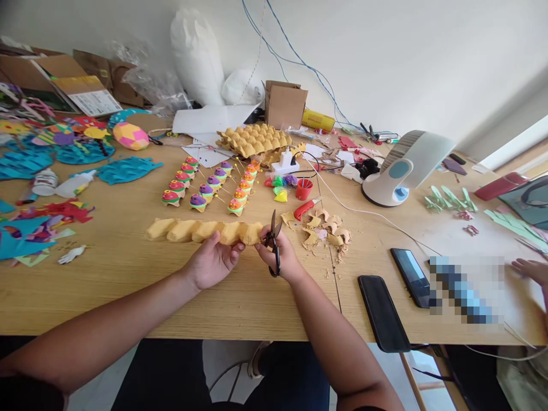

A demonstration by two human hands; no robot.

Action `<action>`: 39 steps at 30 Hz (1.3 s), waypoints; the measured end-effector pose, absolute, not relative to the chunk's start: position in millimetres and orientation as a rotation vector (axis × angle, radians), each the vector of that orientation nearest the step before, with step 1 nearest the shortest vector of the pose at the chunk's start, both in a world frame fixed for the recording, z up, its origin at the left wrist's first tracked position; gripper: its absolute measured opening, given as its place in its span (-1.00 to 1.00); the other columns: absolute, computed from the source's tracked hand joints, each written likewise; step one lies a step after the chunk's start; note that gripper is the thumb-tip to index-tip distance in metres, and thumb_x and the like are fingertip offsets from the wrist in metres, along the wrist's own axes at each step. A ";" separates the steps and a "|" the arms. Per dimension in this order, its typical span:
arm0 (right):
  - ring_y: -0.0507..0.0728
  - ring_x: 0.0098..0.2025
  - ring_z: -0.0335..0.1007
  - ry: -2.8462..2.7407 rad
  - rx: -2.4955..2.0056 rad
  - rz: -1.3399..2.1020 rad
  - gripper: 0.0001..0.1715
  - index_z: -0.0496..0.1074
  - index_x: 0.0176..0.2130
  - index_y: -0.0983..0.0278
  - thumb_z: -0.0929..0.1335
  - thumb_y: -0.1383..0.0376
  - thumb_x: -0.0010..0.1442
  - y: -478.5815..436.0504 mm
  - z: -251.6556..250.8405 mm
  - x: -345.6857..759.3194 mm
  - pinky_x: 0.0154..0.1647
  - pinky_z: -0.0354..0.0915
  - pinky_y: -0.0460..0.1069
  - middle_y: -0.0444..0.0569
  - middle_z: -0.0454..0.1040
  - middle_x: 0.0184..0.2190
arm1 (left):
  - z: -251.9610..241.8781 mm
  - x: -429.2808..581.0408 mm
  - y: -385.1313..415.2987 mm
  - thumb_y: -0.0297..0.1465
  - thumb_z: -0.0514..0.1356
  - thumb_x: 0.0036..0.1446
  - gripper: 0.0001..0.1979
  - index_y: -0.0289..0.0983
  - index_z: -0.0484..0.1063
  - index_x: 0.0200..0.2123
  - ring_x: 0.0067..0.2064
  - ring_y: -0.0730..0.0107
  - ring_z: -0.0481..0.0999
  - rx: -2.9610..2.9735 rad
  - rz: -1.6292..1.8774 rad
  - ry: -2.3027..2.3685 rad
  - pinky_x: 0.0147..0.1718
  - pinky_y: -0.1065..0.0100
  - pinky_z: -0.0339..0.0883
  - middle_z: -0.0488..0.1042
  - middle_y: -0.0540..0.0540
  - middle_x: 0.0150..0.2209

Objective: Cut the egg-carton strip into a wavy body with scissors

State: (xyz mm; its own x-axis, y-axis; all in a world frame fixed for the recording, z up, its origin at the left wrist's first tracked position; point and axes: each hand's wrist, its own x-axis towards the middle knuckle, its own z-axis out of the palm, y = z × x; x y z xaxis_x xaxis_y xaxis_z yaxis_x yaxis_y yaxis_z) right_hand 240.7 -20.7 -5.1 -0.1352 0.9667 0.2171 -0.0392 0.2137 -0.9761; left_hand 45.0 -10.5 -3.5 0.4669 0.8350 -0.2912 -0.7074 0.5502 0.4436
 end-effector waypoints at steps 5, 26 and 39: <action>0.01 -0.33 0.29 -1.389 -0.998 1.100 -0.63 0.37 -0.13 0.17 0.53 0.19 0.12 -18.4 -5.7 241.6 -0.28 0.27 -0.06 -0.16 0.39 -0.30 | -2.1 46.9 -8.2 -0.35 0.28 0.25 -0.77 -0.37 0.53 -0.08 -0.26 0.33 0.67 0.280 0.983 0.538 -0.27 0.45 0.61 0.66 -0.21 -0.22; 0.14 -0.28 0.37 -1.889 -1.219 0.567 -0.43 0.34 0.11 0.15 0.49 0.13 0.17 -17.3 -8.7 245.2 -0.24 0.30 0.04 -0.05 0.48 -0.26 | 6.5 36.1 -0.4 -0.04 0.07 0.36 -0.50 -0.37 0.54 -0.12 -0.33 0.34 0.67 0.109 1.029 0.553 -0.33 0.46 0.60 0.63 -0.21 -0.36; 0.19 -0.20 0.40 -1.884 -1.155 0.513 -0.47 0.36 0.05 0.14 0.50 0.09 0.15 -16.7 -11.7 242.8 -0.13 0.34 0.10 0.00 0.49 -0.20 | 8.6 34.3 0.0 0.02 0.10 0.32 -0.49 -0.31 0.55 -0.11 -0.34 0.34 0.67 0.099 1.001 0.539 -0.36 0.44 0.60 0.63 -0.16 -0.38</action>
State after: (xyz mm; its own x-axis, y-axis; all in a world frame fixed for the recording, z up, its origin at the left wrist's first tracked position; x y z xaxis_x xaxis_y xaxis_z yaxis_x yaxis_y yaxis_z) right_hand 242.8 -16.7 -11.7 -0.2169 0.8676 0.4475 0.5211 0.4905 -0.6985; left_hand 34.3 0.0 8.6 0.4206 0.8216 -0.3848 -0.7737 0.5463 0.3208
